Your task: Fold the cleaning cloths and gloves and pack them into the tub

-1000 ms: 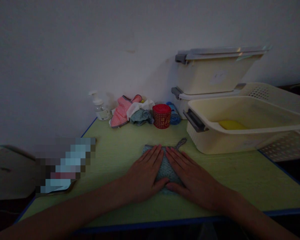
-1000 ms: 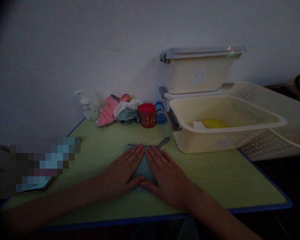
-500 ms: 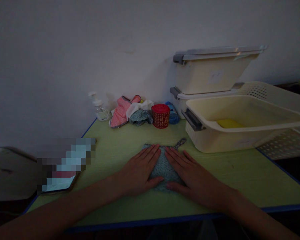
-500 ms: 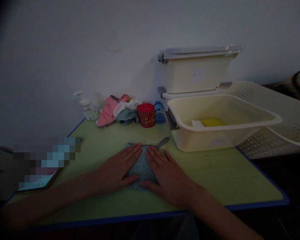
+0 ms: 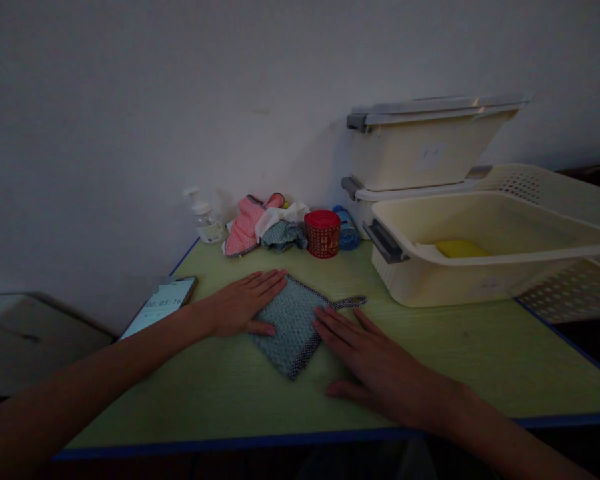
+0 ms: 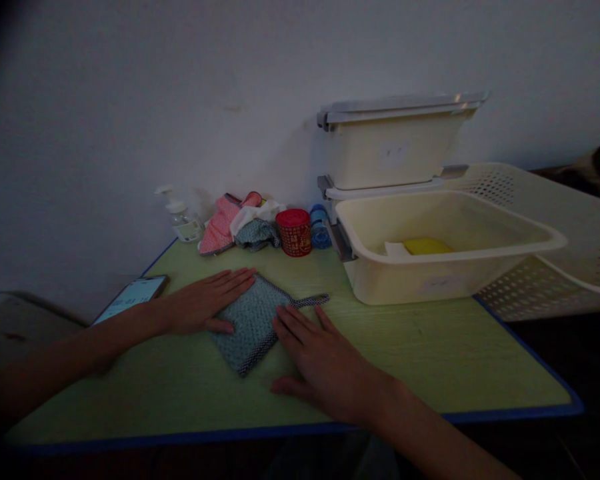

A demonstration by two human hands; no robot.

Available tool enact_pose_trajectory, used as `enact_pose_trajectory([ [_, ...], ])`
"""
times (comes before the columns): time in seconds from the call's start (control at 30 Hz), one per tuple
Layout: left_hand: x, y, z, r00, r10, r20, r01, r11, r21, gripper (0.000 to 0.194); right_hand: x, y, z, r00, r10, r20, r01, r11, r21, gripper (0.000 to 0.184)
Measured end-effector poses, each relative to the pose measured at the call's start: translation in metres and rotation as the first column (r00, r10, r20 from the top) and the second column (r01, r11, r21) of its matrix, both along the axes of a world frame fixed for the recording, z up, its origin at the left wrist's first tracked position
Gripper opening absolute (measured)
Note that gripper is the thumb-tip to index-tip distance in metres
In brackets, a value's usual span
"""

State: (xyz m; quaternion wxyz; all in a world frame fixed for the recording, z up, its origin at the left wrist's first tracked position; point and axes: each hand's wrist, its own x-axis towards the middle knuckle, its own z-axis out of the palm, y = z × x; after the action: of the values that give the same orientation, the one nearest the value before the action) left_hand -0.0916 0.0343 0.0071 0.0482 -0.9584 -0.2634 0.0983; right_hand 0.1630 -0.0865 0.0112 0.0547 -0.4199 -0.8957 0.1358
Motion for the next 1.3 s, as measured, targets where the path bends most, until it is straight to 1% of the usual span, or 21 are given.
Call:
enact_pose_trajectory([
  [0.07,-0.003,0.0,0.007,0.998,0.04,-0.039,-0.039,0.999,0.035,0.09,-0.002,0.002,0.002,0.999,0.023,-0.038,-0.021,0.998,0.056,0.064],
  [0.13,-0.001,-0.004,0.017,0.996,0.079,-0.036,-0.076,0.994,0.085,0.087,-0.003,0.008,0.006,0.996,0.016,-0.086,-0.004,0.991,0.137,0.043],
  [0.2,0.009,-0.012,0.028,0.994,0.1,0.035,-0.104,0.984,0.148,0.074,-0.003,0.019,0.013,0.992,-0.03,-0.119,0.054,0.978,0.203,0.025],
  [0.27,0.024,-0.024,0.034,0.985,0.074,0.154,-0.103,0.975,0.195,0.053,-0.003,0.034,0.02,0.987,-0.101,-0.125,0.128,0.965,0.228,0.021],
  [0.3,0.032,-0.031,0.034,0.977,0.053,0.208,-0.095,0.976,0.197,0.043,-0.003,0.042,0.022,0.983,-0.136,-0.125,0.162,0.959,0.231,0.02],
  [0.37,0.047,-0.046,0.028,0.961,-0.02,0.276,-0.023,0.989,0.149,0.031,-0.003,0.057,0.024,0.975,-0.179,-0.132,0.207,0.948,0.24,0.018],
  [0.4,0.054,-0.052,0.023,0.956,-0.07,0.285,0.044,0.994,0.097,0.03,-0.003,0.064,0.023,0.972,-0.191,-0.138,0.221,0.945,0.242,0.017],
  [0.47,0.063,-0.062,0.009,0.934,-0.1,0.343,0.09,0.995,0.045,0.033,-0.002,0.073,0.018,0.967,-0.202,-0.154,0.235,0.942,0.24,0.017],
  [0.5,0.065,-0.065,0.003,0.926,-0.097,0.364,0.096,0.995,0.022,0.034,-0.001,0.076,0.015,0.966,-0.206,-0.159,0.24,0.942,0.236,0.016],
  [0.57,0.068,-0.068,-0.008,0.912,-0.047,0.408,0.068,0.997,-0.035,0.037,0.002,0.077,0.008,0.964,-0.208,-0.163,0.242,0.944,0.224,0.015],
  [0.67,0.068,-0.068,-0.018,0.899,0.026,0.436,0.018,0.995,-0.098,0.039,0.006,0.075,0.001,0.969,-0.201,-0.142,0.227,0.953,0.202,0.015],
  [0.73,0.068,-0.067,-0.019,0.905,0.039,0.425,-0.005,0.997,-0.081,0.041,0.008,0.073,-0.001,0.971,-0.202,-0.126,0.223,0.958,0.182,0.014],
  [0.87,0.066,-0.068,-0.017,0.932,0.064,0.356,-0.053,0.998,-0.041,0.045,0.009,0.071,0.0,0.971,-0.22,-0.095,0.233,0.957,0.171,0.013],
  [1.03,0.063,-0.066,-0.014,0.955,0.105,0.276,-0.09,0.994,-0.068,0.047,0.013,0.071,0.0,0.976,-0.214,-0.044,0.218,0.948,0.233,0.012],
  [1.1,0.063,-0.066,-0.013,0.96,0.126,0.252,-0.109,0.991,-0.078,0.048,0.017,0.072,0.001,0.979,-0.204,-0.019,0.203,0.949,0.24,0.01],
  [1.2,0.063,-0.066,-0.012,0.958,0.156,0.241,-0.14,0.987,-0.084,0.05,0.023,0.071,0.004,0.979,-0.204,0.011,0.197,0.958,0.207,0.009],
  [1.3,0.063,-0.066,-0.012,0.954,0.181,0.241,-0.166,0.983,-0.082,0.05,0.027,0.07,0.007,0.98,-0.197,0.032,0.191,0.972,0.136,0.012],
])
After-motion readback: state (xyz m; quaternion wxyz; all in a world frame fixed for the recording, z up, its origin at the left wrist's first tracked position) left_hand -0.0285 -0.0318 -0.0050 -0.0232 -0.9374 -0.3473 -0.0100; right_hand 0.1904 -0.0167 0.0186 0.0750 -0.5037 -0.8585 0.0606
